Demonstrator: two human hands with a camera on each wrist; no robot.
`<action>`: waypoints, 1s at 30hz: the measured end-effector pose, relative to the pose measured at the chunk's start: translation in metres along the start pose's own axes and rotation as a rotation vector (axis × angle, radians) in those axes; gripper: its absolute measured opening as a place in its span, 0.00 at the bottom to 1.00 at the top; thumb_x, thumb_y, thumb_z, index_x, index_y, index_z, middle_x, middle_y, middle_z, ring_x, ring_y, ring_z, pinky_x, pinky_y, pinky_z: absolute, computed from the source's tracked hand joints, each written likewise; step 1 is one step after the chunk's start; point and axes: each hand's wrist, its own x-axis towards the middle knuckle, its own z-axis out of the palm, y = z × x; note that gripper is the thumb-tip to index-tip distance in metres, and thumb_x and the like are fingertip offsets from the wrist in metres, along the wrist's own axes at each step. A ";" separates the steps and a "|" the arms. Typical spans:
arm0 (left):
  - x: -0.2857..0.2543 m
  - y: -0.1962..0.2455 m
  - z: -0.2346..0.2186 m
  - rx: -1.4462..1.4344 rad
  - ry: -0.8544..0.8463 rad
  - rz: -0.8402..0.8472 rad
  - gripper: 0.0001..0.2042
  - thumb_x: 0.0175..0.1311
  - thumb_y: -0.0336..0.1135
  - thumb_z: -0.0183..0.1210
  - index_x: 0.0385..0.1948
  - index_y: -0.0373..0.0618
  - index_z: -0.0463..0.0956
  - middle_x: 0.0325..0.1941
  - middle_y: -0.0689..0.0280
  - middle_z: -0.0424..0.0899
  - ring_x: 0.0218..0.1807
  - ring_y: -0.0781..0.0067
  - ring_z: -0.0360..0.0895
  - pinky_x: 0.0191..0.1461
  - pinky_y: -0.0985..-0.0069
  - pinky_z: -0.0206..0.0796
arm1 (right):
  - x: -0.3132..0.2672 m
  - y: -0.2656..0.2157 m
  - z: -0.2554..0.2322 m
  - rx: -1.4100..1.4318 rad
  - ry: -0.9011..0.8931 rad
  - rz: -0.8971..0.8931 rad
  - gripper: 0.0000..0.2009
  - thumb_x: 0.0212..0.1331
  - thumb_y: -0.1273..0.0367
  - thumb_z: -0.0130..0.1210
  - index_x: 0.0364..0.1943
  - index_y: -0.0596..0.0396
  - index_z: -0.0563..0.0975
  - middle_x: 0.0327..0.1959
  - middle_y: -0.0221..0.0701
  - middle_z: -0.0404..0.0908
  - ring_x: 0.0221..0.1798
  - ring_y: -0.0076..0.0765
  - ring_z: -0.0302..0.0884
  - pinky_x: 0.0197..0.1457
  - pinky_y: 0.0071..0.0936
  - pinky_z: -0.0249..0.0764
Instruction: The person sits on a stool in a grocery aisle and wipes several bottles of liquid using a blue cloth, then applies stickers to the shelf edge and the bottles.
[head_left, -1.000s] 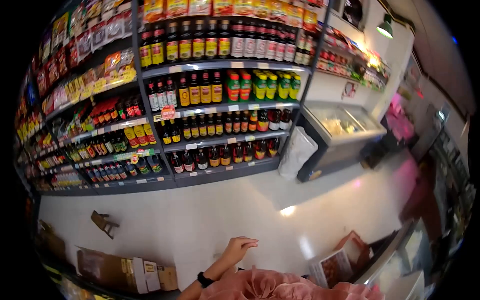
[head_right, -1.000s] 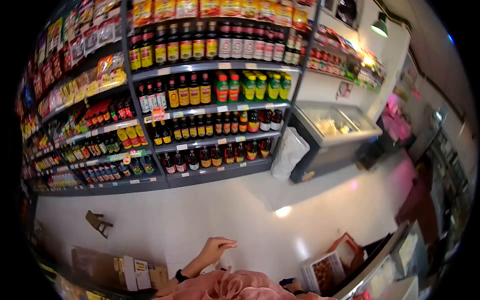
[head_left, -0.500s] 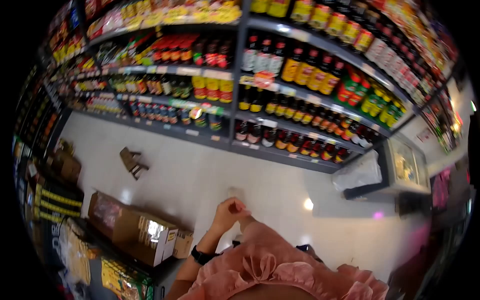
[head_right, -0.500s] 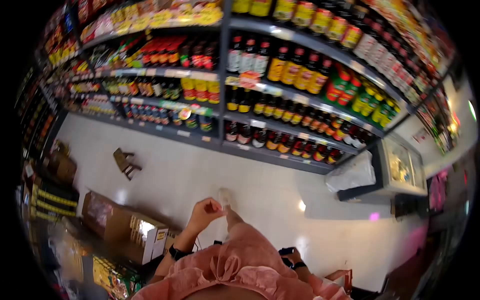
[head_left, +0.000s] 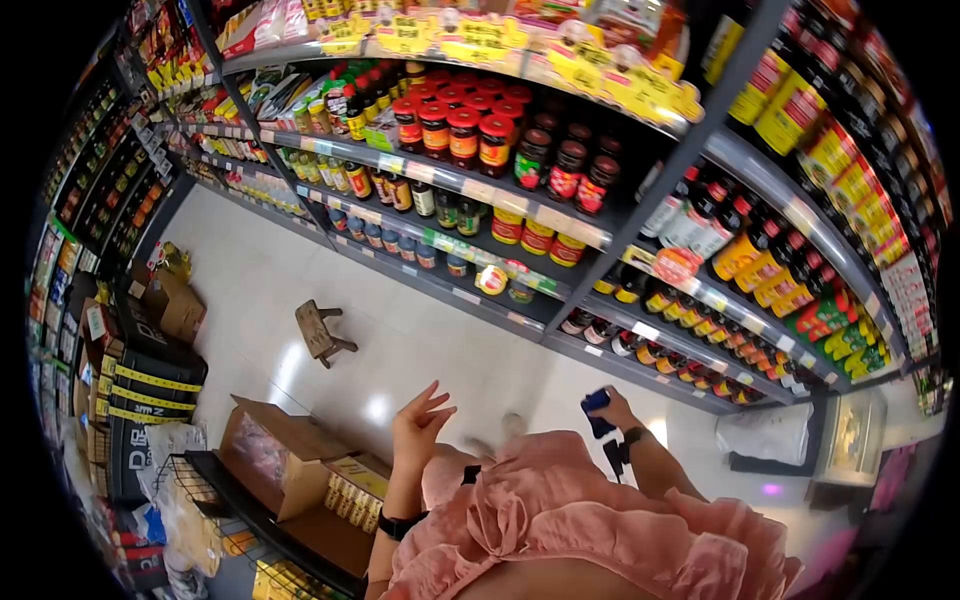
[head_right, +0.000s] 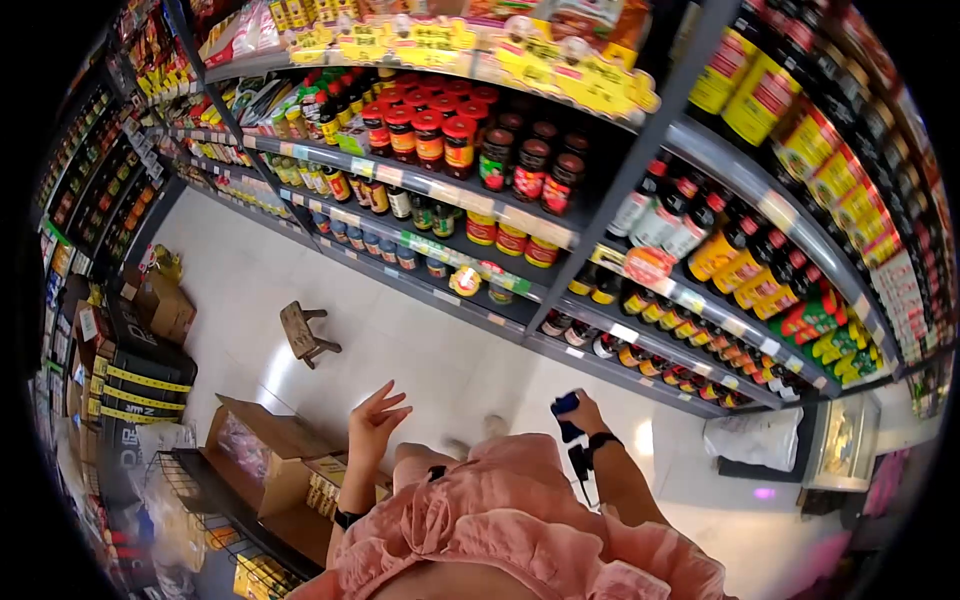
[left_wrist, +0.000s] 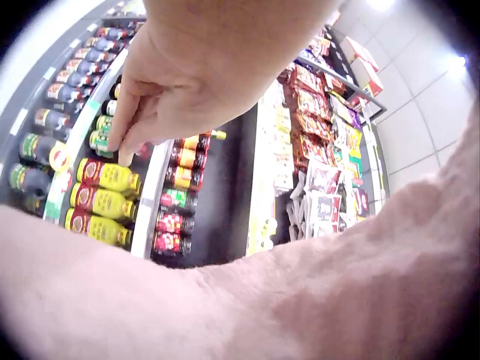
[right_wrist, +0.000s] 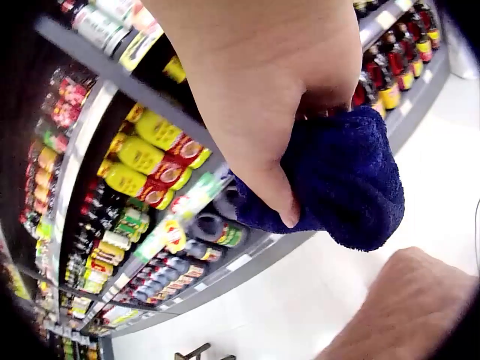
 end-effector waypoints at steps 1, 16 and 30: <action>0.012 0.001 -0.016 0.007 0.018 -0.031 0.22 0.52 0.17 0.59 0.52 0.36 0.70 0.43 0.54 0.80 0.40 0.73 0.80 0.43 0.81 0.72 | 0.022 -0.027 0.006 -0.072 0.029 -0.057 0.38 0.27 0.62 0.71 0.51 0.53 0.67 0.43 0.44 0.78 0.47 0.49 0.75 0.51 0.35 0.71; 0.218 0.083 -0.287 0.191 0.045 0.108 0.13 0.44 0.18 0.65 0.33 0.36 0.76 0.37 0.64 0.72 0.39 0.74 0.75 0.38 0.80 0.74 | 0.065 -0.189 0.181 0.016 0.013 0.083 0.36 0.23 0.65 0.73 0.45 0.55 0.69 0.37 0.42 0.80 0.43 0.45 0.78 0.44 0.35 0.75; 0.378 0.128 -0.448 0.512 0.175 0.057 0.10 0.49 0.18 0.60 0.34 0.36 0.77 0.30 0.59 0.81 0.31 0.72 0.80 0.36 0.80 0.71 | 0.177 -0.321 0.363 0.096 0.043 0.096 0.34 0.26 0.66 0.73 0.45 0.54 0.69 0.38 0.42 0.80 0.44 0.42 0.78 0.45 0.35 0.75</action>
